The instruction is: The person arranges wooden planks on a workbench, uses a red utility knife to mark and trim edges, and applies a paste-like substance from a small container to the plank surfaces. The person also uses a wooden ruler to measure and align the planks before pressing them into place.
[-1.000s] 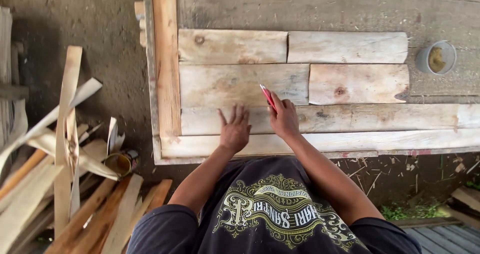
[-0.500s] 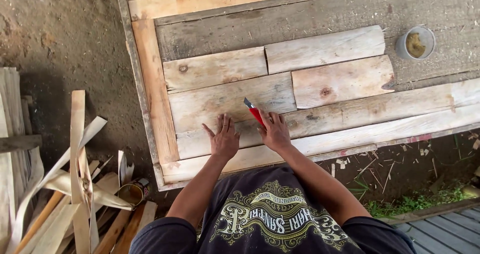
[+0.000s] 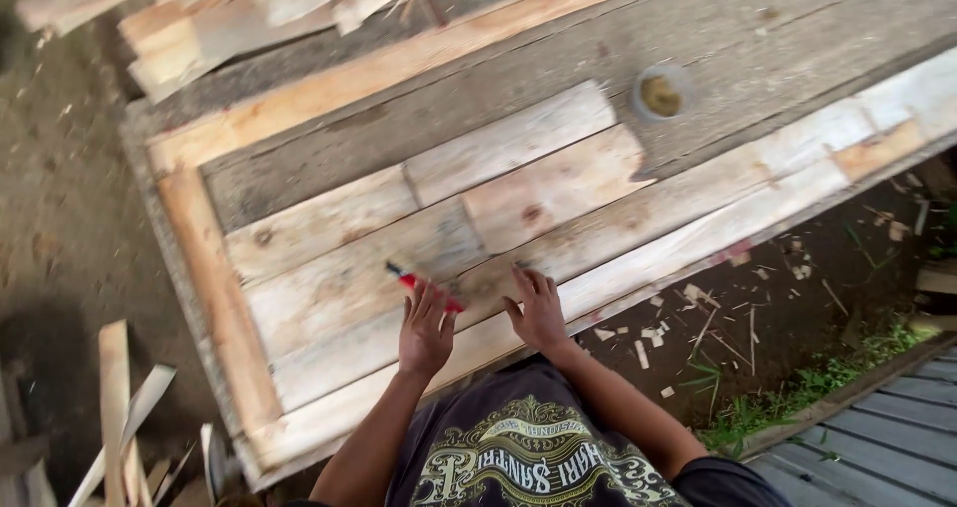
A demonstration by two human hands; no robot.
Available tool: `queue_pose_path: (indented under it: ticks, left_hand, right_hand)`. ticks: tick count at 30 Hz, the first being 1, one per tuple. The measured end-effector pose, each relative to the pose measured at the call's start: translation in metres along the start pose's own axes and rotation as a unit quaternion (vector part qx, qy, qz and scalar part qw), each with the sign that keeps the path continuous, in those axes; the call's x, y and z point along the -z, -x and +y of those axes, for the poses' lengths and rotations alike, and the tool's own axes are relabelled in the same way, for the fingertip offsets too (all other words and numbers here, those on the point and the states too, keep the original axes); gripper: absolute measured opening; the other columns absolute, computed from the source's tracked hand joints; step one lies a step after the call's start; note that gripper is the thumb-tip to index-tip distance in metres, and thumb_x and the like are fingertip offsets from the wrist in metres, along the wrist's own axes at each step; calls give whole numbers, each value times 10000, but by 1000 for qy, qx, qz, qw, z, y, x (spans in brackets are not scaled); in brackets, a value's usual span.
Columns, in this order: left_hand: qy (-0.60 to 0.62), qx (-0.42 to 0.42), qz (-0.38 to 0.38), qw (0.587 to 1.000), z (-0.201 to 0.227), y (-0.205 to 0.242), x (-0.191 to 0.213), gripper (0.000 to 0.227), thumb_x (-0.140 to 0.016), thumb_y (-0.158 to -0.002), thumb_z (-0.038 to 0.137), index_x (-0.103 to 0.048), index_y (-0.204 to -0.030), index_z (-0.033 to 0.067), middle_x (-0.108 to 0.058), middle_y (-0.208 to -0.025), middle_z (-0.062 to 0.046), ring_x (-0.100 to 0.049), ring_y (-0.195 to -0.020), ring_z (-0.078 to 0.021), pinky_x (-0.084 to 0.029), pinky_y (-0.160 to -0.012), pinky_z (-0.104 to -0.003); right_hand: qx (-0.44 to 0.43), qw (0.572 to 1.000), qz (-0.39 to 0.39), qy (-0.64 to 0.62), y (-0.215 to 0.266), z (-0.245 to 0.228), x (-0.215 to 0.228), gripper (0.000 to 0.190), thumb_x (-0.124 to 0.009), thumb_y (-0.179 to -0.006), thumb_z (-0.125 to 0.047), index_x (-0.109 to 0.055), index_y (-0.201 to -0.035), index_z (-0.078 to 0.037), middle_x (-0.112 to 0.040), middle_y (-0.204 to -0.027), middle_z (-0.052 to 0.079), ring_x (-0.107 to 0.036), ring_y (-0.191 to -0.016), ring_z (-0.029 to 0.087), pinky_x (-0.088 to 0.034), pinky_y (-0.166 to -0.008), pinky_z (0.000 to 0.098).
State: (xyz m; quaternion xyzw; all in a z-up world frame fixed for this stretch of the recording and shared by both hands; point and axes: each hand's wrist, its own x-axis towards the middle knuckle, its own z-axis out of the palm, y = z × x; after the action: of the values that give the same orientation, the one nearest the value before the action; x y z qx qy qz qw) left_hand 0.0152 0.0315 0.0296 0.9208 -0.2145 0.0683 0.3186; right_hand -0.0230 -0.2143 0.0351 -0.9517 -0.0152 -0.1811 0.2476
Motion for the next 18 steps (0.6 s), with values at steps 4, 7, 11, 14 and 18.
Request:
queue_pose_path:
  ticks: [4, 7, 11, 14, 18]
  left_hand:
    - [42, -44, 4, 998, 69, -27, -21, 148, -716, -896, 209, -755, -1034, 172, -700, -1056, -42, -696, -1063, -329, -563, -866, -469]
    - [55, -17, -1, 998, 87, -29, -87, 115, -711, -923, 316, -764, -941, 216, -750, -1000, 6, -750, -988, -254, -600, -804, -368]
    - [133, 54, -60, 988, 158, -52, -135, 117, -630, -950, 265, -684, -902, 172, -692, -941, 15, -682, -870, -228, -542, -708, -407]
    - [136, 92, -120, 979, 205, -68, -167, 184, -594, -964, 338, -696, -896, 202, -692, -955, 55, -687, -881, -187, -538, -735, -389]
    - [145, 107, -172, 968, 254, -93, -202, 237, -565, -963, 386, -723, -938, 210, -714, -1024, 53, -700, -942, -192, -538, -784, -388]
  right_hand:
    - [-118, 992, -23, -23, 28, 59, 52, 595, -745, -933, -287, -552, -1478, -147, -574, -1240, 152, -598, -1143, 349, -472, -960, 453]
    - [-219, 973, -50, -50, 46, 105, 84, 614, -723, -964, -315, -518, -1523, -166, -544, -1309, 161, -559, -1223, 382, -478, -1006, 482]
    - [-277, 955, -56, -91, 68, 160, 132, 595, -643, -978, -317, -489, -1531, -161, -527, -1380, 116, -440, -1306, 335, -410, -1069, 523]
    - [-309, 946, -33, -90, 81, 194, 164, 573, -651, -970, -294, -515, -1511, -162, -534, -1375, 102, -463, -1289, 330, -436, -1048, 514]
    - [-339, 937, 11, -80, 89, 231, 196, 540, -692, -956, -323, -576, -1452, -146, -551, -1372, 124, -510, -1301, 317, -468, -1042, 484]
